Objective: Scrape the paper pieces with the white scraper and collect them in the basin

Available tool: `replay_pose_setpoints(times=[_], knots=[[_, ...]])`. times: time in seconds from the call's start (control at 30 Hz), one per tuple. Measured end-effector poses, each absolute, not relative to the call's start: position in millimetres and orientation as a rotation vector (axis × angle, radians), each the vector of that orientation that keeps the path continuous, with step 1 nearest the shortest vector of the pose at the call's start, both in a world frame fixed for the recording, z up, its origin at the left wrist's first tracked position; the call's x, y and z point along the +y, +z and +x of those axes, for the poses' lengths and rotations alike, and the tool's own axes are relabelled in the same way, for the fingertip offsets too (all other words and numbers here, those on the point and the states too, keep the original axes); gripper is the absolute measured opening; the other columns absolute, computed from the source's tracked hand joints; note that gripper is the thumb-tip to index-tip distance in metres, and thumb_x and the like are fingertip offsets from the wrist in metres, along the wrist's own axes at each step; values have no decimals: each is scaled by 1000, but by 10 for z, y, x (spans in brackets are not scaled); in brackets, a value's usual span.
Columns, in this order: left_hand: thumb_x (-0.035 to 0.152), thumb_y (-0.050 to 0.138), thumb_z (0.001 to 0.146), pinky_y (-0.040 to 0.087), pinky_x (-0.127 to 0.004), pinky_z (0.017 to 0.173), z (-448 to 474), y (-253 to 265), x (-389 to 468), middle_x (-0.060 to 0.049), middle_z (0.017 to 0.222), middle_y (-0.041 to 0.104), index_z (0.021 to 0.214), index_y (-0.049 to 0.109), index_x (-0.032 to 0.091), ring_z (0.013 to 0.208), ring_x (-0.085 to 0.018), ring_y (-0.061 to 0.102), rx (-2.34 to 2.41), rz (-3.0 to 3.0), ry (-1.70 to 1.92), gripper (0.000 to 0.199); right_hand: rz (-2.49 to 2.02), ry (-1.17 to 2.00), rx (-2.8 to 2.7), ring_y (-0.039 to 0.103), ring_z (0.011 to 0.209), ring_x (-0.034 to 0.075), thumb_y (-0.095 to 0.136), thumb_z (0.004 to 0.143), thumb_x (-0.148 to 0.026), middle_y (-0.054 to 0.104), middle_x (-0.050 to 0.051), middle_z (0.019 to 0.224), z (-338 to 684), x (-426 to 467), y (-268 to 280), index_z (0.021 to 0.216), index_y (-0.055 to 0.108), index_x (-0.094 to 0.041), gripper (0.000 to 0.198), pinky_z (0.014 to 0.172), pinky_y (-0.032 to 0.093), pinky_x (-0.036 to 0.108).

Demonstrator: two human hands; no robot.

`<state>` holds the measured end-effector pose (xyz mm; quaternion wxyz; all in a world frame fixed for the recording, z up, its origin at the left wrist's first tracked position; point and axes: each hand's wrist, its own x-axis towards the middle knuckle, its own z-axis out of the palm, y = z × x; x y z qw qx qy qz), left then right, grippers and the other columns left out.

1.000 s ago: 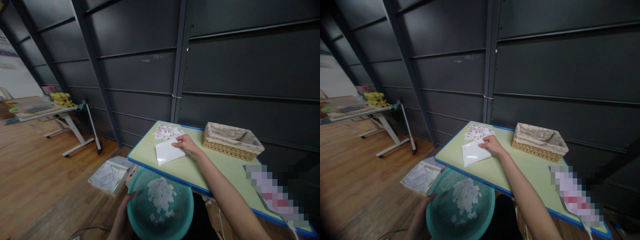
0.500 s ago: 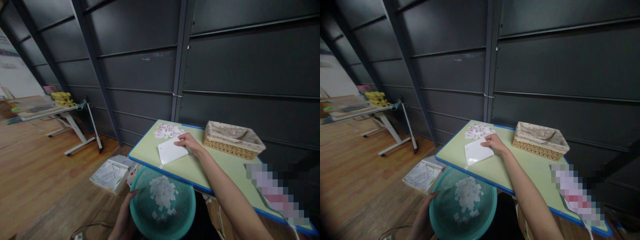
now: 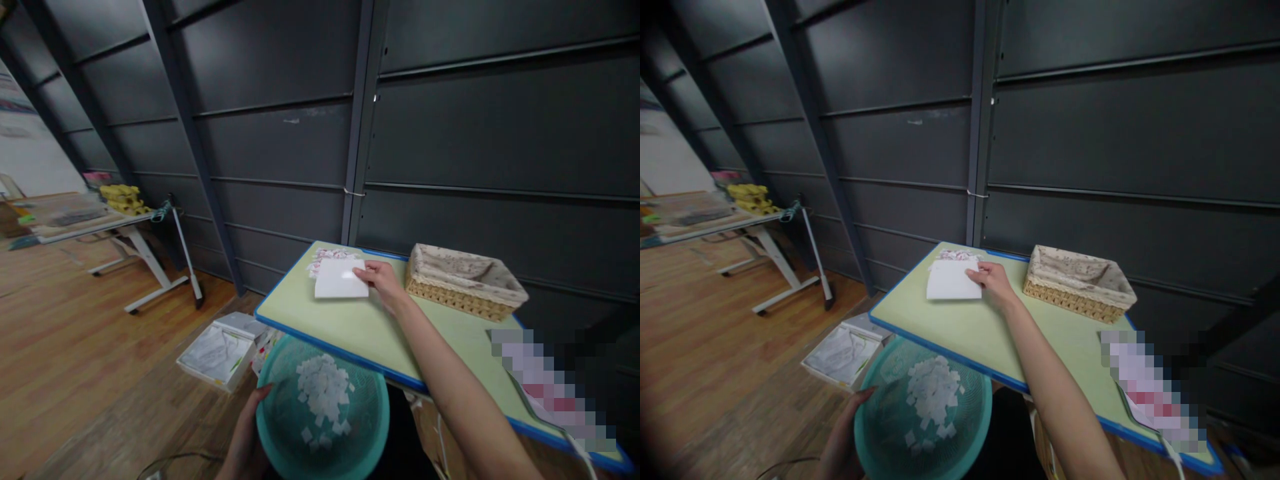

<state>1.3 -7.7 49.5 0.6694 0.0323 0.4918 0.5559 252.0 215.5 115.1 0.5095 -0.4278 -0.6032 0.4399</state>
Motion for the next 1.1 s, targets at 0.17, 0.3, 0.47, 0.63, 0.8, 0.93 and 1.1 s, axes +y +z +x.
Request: replay_pose_setpoints(times=[0.17,0.3,0.47,0.63,0.8,0.93,1.1], knots=[[18,62,77,54,-46,86,27,605,-114,-12,80,80,119,57,3,88,-32,73,1113,38,1218,46,-1216,456,-1344,58,70,21,62,73,-49,70,10,81,2640,2291,1107,82,68,-14,37,61,39,28],[19,61,77,52,-50,88,23,555,-116,-12,80,80,130,49,4,85,-34,73,1148,2,1195,57,-1339,247,-1576,61,73,22,52,83,-44,72,9,82,2568,2280,1031,87,70,-16,33,63,38,28],[27,61,79,51,-51,89,62,489,-136,-8,66,78,138,40,3,83,-35,73,1197,67,1246,66,-1405,78,-1794,62,74,22,50,87,-39,73,9,83,2413,2211,976,81,70,-20,29,63,33,28],[28,62,79,51,-49,90,53,486,-150,-10,77,80,140,39,7,89,-34,72,1167,88,1239,68,-1411,37,-1834,61,70,21,49,88,-38,72,7,78,2381,2195,979,78,69,-20,29,62,31,27],[28,62,77,51,-53,90,1,473,-100,-14,82,80,139,41,5,91,-37,71,1175,-41,1160,68,-1447,7,-1756,59,67,20,49,87,-38,70,8,76,2420,2176,1046,76,68,-19,29,60,29,27],[26,65,74,50,-53,91,44,497,-113,-13,88,80,137,45,7,90,-37,71,1180,6,1191,68,-1447,36,-1750,59,67,20,50,86,-36,71,7,77,2436,2167,1070,80,70,-19,27,60,29,27],[30,64,76,50,-50,91,99,503,-158,-12,86,80,135,47,8,92,-35,72,1180,89,1254,66,-1498,8,-1776,56,63,19,51,85,-35,70,6,71,2453,2157,1097,73,68,-20,26,58,27,28]])
